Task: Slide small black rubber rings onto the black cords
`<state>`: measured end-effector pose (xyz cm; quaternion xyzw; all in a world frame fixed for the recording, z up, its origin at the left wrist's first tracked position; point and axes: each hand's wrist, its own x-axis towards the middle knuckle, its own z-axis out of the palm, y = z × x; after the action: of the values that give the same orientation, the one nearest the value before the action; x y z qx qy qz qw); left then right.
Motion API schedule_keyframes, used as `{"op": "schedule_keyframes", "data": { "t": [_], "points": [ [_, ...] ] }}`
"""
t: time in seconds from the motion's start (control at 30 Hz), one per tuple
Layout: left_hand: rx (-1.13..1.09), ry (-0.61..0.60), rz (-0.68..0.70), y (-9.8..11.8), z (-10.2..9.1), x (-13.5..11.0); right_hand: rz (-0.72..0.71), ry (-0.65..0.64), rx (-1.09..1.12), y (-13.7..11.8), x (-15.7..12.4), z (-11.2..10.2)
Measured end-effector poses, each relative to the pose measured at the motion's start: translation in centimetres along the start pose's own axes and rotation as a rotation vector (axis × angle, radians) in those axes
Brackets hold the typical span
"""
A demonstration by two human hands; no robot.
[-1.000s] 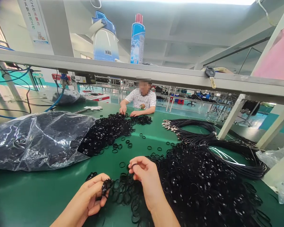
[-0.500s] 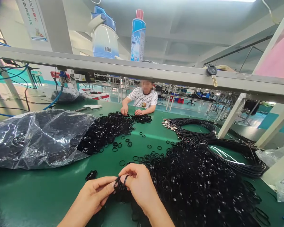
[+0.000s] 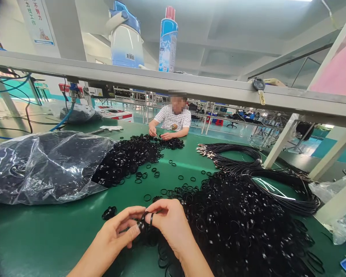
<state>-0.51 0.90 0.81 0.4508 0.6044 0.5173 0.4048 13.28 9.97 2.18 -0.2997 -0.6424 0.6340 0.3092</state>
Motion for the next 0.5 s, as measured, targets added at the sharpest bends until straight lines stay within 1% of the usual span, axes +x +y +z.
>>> {"op": "schedule_keyframes", "data": {
  "t": [0.1,0.23,0.3,0.37,0.5],
  "points": [
    [0.021,0.01,-0.011,0.1,-0.1,0.1,-0.025,0.034,-0.096,0.1,0.1,0.2],
    [-0.003,0.107,-0.03,-0.4,-0.6,0.2,0.009,0.17,-0.057,-0.6,0.3,-0.5],
    [-0.027,0.105,-0.027,-0.6,-0.6,0.2,0.018,0.189,-0.042,-0.9,0.3,-0.9],
    [-0.073,0.078,-0.014,-0.5,-0.5,0.1,0.025,0.136,-0.05,-0.8,0.3,-0.8],
    [-0.152,-0.012,0.014,-0.3,0.0,0.2,0.029,-0.001,-0.074,-0.2,0.1,0.2]
  ]
}}
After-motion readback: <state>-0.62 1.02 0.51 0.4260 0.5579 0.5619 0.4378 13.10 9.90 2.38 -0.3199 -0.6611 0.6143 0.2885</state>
